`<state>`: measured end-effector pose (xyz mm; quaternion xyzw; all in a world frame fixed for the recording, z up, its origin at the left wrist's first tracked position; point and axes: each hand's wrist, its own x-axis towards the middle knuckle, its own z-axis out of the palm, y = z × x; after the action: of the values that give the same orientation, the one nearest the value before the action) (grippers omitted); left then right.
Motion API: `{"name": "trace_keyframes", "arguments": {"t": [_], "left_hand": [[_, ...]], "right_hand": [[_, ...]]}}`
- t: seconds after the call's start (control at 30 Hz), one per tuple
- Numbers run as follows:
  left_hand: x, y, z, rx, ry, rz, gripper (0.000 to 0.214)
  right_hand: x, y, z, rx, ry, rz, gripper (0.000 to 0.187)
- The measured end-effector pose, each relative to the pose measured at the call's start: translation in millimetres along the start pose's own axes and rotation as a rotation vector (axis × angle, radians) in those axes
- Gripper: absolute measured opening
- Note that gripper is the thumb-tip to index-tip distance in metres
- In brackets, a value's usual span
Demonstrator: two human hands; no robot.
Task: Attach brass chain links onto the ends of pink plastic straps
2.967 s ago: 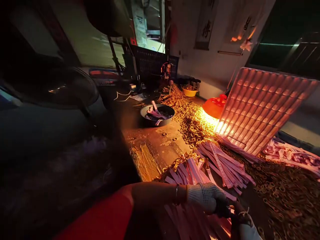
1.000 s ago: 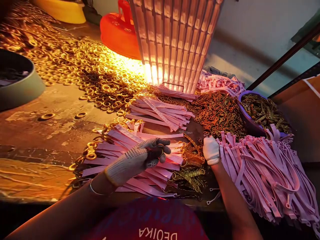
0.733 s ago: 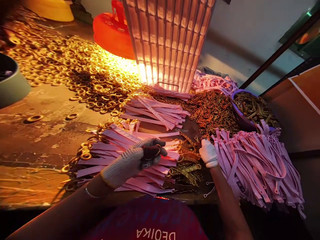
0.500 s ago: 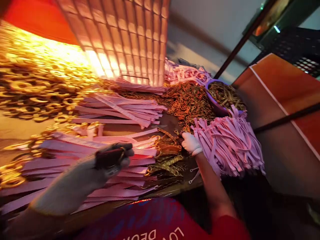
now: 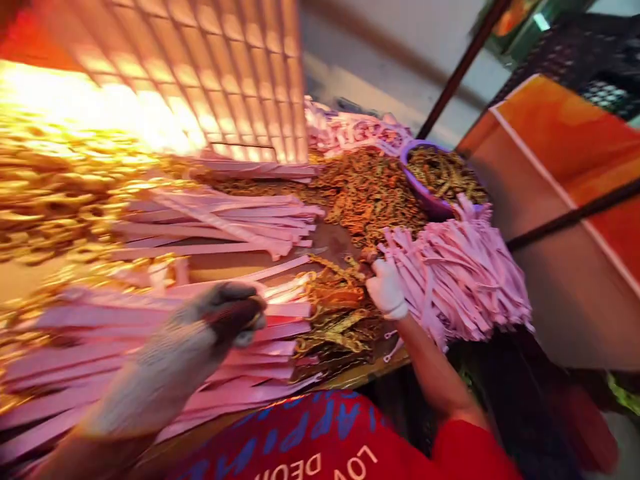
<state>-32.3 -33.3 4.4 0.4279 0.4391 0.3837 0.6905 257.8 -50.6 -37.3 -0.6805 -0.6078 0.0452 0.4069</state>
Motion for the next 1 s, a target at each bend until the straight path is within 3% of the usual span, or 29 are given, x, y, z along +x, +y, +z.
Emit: {"name": "trace_keyframes", "arguments": {"t": [0.13,0.23,0.33,0.43,0.53,0.63,0.77,0.83,0.9,1.0], "left_hand": [[5,-6,4.8,-0.041,-0.076,0.055,0.018],[5,-6,7.3,-0.033,-0.102,0.067,0.024],[3,-4,10.5,-0.003,-0.123,0.102,0.038],[1,-4,12.5,0.043,-0.144,0.168,0.057],[1,-5,13.1,0.058,-0.161,0.223,0.068],[0,-2,14.3,0.017,-0.199,0.220,0.067],[-4,3,19.8,-0.057,-0.194,0.144,0.057],[-6,5,23.6,-0.104,-0.190,0.056,0.047],[-6,5,26.8,-0.160,-0.198,-0.056,0.040],[-4,7,28.1,-0.261,-0.191,-0.122,0.037]], "right_hand": [[-5,-33,-6,0.153,-0.113,-0.269,0.043],[-15,-71,-4,0.094,-0.208,-0.464,0.062],[-24,-101,3,-0.056,-0.268,-0.572,0.074],[-27,-115,9,-0.279,-0.301,-0.577,0.065],[-27,-120,10,-0.492,-0.336,-0.599,0.044],[-27,-120,11,-0.649,-0.235,-0.678,0.025],[-25,-115,11,-0.651,-0.134,-0.779,0.016],[-23,-115,8,-0.616,-0.181,-0.779,0.010],[-22,-118,3,-0.588,-0.306,-0.731,0.013],[-23,-123,-3,-0.552,-0.493,-0.562,0.019]]}}
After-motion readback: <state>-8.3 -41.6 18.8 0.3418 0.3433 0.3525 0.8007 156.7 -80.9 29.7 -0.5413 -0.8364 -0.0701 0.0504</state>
